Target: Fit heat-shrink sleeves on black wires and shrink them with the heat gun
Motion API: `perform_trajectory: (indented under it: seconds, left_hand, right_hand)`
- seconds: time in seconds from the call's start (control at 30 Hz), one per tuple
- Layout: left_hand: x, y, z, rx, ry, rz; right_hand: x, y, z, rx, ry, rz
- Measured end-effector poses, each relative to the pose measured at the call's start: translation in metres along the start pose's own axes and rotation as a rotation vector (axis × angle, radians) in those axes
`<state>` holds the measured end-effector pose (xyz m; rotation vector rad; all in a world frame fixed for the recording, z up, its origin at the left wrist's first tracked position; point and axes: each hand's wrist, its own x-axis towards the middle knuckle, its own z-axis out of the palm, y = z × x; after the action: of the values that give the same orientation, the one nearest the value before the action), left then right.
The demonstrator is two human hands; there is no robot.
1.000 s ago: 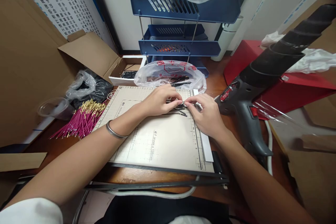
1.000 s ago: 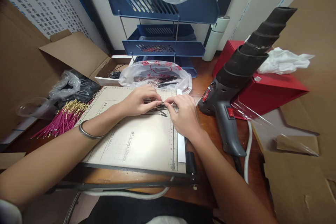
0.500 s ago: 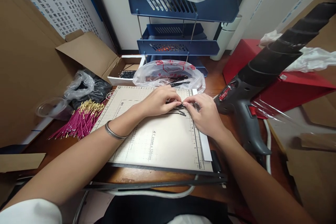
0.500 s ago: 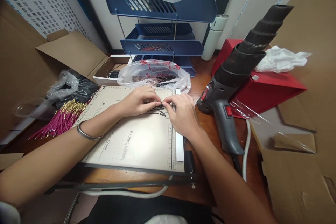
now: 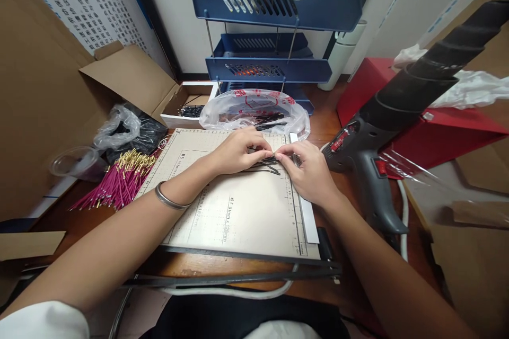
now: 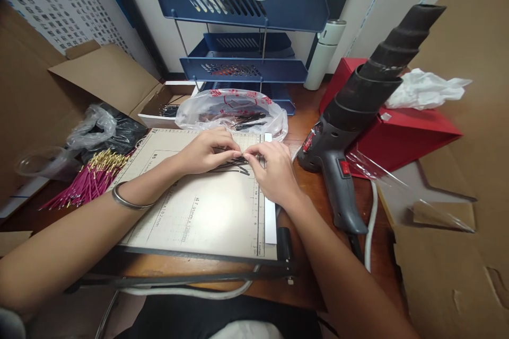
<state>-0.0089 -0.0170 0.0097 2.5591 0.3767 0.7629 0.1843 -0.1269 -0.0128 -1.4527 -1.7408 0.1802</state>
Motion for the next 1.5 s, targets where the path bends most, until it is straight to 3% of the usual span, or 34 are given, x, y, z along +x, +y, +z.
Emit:
perform_trajectory:
  seconds: [0.3, 0.87, 1.5]
  left_hand:
    - [0.001, 0.001, 0.001, -0.052, 0.019, -0.027]
    - [0.0, -0.005, -0.007, -0.277, -0.041, -0.091]
    - [0.0, -0.01, -0.007, -0.295, -0.053, -0.119]
  right_hand:
    - [-0.001, -0.002, -0.002, 0.061, 0.042, -0.021]
    - [0.0, -0.001, -0.003, 0.066, 0.002, -0.024]
    - [0.0, 0.001, -0.002, 0.038, -0.008, -0.013]
